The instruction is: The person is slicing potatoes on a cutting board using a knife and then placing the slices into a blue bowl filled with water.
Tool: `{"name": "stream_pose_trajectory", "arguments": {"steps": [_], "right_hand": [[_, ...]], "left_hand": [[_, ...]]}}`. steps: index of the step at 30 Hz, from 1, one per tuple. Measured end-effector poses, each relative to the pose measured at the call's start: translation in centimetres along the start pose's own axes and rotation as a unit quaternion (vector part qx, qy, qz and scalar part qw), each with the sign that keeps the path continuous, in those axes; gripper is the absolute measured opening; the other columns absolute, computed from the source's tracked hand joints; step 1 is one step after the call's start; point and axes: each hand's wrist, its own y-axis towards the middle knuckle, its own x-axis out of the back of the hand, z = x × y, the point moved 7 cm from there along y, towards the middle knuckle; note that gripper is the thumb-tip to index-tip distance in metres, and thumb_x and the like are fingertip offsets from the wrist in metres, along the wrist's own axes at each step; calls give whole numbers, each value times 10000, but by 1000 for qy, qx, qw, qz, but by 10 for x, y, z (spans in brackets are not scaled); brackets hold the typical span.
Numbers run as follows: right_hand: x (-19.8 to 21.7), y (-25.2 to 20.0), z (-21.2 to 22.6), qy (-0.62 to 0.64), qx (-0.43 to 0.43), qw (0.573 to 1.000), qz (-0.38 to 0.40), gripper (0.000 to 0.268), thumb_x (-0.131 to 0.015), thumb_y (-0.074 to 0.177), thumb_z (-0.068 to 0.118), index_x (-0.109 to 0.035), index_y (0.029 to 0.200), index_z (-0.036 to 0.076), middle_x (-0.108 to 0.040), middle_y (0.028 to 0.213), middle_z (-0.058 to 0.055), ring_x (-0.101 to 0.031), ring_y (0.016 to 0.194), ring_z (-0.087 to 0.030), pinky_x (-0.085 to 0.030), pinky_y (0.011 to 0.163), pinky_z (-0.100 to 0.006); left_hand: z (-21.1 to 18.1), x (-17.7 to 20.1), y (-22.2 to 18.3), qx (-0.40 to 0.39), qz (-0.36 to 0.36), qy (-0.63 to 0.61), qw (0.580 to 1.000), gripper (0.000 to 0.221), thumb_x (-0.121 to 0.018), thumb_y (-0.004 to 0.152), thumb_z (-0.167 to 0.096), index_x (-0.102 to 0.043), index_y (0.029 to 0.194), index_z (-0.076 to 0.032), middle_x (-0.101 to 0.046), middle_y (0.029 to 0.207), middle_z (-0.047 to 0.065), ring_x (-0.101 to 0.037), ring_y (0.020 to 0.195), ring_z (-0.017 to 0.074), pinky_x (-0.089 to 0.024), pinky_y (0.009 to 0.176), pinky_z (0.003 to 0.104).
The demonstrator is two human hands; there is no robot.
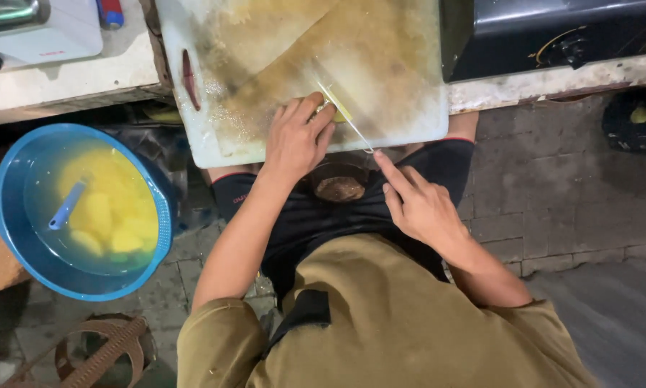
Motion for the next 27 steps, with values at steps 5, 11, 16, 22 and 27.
{"name": "stream_pose_trajectory", "arguments": {"steps": [5, 11, 16, 22, 27], "right_hand": [[5, 4, -2, -16, 5, 999, 30, 469, -474, 982, 205, -527, 1448, 208, -622, 832, -82, -599, 484, -305, -486, 368, -417], [-3, 14, 12, -67, 11, 996, 51, 490, -448, 994, 181, -484, 1483, 178, -607, 816, -138, -592, 456, -359, -490, 370, -470], [-44, 21, -11, -41, 9, 999, 25, 478, -441, 1016, 204, -471, 1492, 167, -605, 817, -155, -600, 485, -399, -501, 393, -500], [-29, 34, -8, 66, -18, 998, 13, 469, -487, 1010, 214, -508, 1479, 198, -665, 900, -191, -653, 678, -441, -528, 486, -500], [-24, 21, -1, 29, -20, 999, 18, 482, -516, 996, 221, -505, 1478, 209, -674, 952, -205, -665, 747, -446, -536, 550, -534]], "left_hand": [[1, 0, 2, 11, -2, -2, 1000, 161, -702, 892, -194, -679, 1049, -172, -572, 1076, 18, -589, 922, 217, -451, 695, 339], [7, -1, 1, 14, -15, -7, 1000, 130, -668, 904, -200, -669, 1034, -183, -559, 1092, 11, -588, 941, 204, -432, 700, 322], [10, -5, -3, 6, -33, -21, 999, 134, -665, 912, -222, -672, 1039, -179, -578, 1088, 13, -603, 941, 214, -434, 699, 327], [19, -10, -13, -8, -77, -59, 995, 143, -625, 964, -298, -680, 1040, -189, -609, 1071, 7, -642, 965, 209, -466, 745, 304], [17, -10, -17, -8, -97, -62, 993, 129, -644, 958, -294, -672, 1025, -187, -617, 1068, 10, -648, 959, 214, -462, 726, 306]]}}
